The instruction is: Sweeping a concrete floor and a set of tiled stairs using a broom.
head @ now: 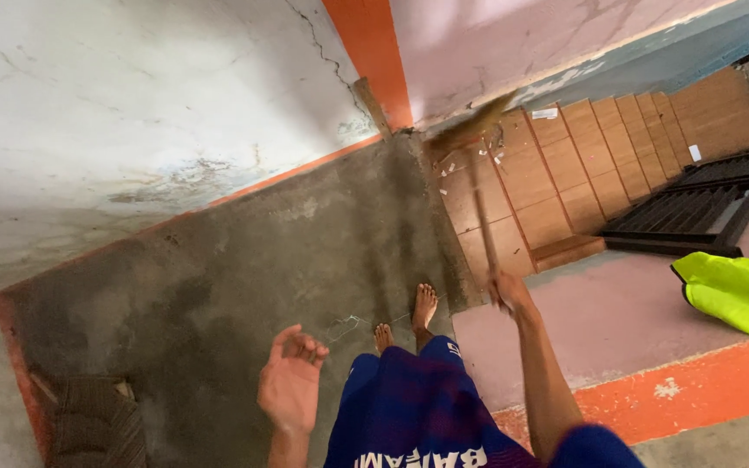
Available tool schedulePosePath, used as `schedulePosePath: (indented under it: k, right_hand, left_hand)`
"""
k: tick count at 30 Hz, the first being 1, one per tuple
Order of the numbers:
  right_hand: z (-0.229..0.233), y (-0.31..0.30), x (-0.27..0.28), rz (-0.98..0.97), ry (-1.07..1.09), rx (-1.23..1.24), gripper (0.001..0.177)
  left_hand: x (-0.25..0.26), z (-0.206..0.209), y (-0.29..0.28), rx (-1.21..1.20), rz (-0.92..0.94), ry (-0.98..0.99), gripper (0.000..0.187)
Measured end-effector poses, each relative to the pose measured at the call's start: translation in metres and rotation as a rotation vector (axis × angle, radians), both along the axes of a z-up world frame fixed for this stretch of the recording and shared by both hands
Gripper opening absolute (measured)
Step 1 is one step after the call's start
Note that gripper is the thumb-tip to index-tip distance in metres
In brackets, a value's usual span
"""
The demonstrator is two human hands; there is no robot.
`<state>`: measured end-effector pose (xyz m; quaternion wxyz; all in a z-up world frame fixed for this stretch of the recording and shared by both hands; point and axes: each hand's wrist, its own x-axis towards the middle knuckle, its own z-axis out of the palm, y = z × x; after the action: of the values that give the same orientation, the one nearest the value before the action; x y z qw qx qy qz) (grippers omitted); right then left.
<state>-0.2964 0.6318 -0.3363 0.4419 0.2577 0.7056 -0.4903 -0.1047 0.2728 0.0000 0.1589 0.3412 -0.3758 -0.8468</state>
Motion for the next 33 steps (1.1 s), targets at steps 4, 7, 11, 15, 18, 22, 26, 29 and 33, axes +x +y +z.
schedulePosePath:
  k: [4,7,11,15,18,22,26,29,33]
  right_hand:
    - [0.012,0.007,0.048,-0.025,-0.195,-0.162,0.031]
    - [0.013,-0.032,0.069,0.173,-0.277,-0.336,0.024]
    - [-0.025,-0.111,0.072,0.270,-0.272,-0.515,0.028]
    - [-0.057,-0.184,0.041,0.136,-0.243,-0.478,0.026]
    - [-0.145,-0.207,0.052,0.031,-0.229,-0.442,0.024]
    - [-0.149,-0.209,0.031,-0.306,-0.199,-0.324,0.023]
    - [-0.162,-0.152,0.040,-0.211,0.122,-0.221,0.025]
    - [-0.126,-0.111,0.059,-0.045,0.337,-0.025,0.033]
    - [-0.010,-0.077,0.076,0.178,0.431,0.228,0.033]
  left_hand:
    - [-0.012,0.000,0.006,-0.009,-0.079,0.021,0.070]
    - [-0.012,0.004,0.005,-0.005,-0.107,0.067,0.067]
    - [-0.002,0.006,0.002,0.008,-0.061,0.078,0.068]
    - [0.018,0.011,0.001,-0.049,0.003,0.018,0.068]
    - [0.030,0.017,-0.003,-0.086,0.062,-0.041,0.068]
    - [0.037,0.011,-0.008,-0.062,0.102,-0.013,0.067]
    - [0.029,0.007,-0.012,-0.049,0.088,-0.021,0.066]
    - [0.014,0.002,-0.013,-0.012,0.075,-0.068,0.066]
    - [0.002,-0.007,-0.024,0.055,-0.028,0.078,0.065]
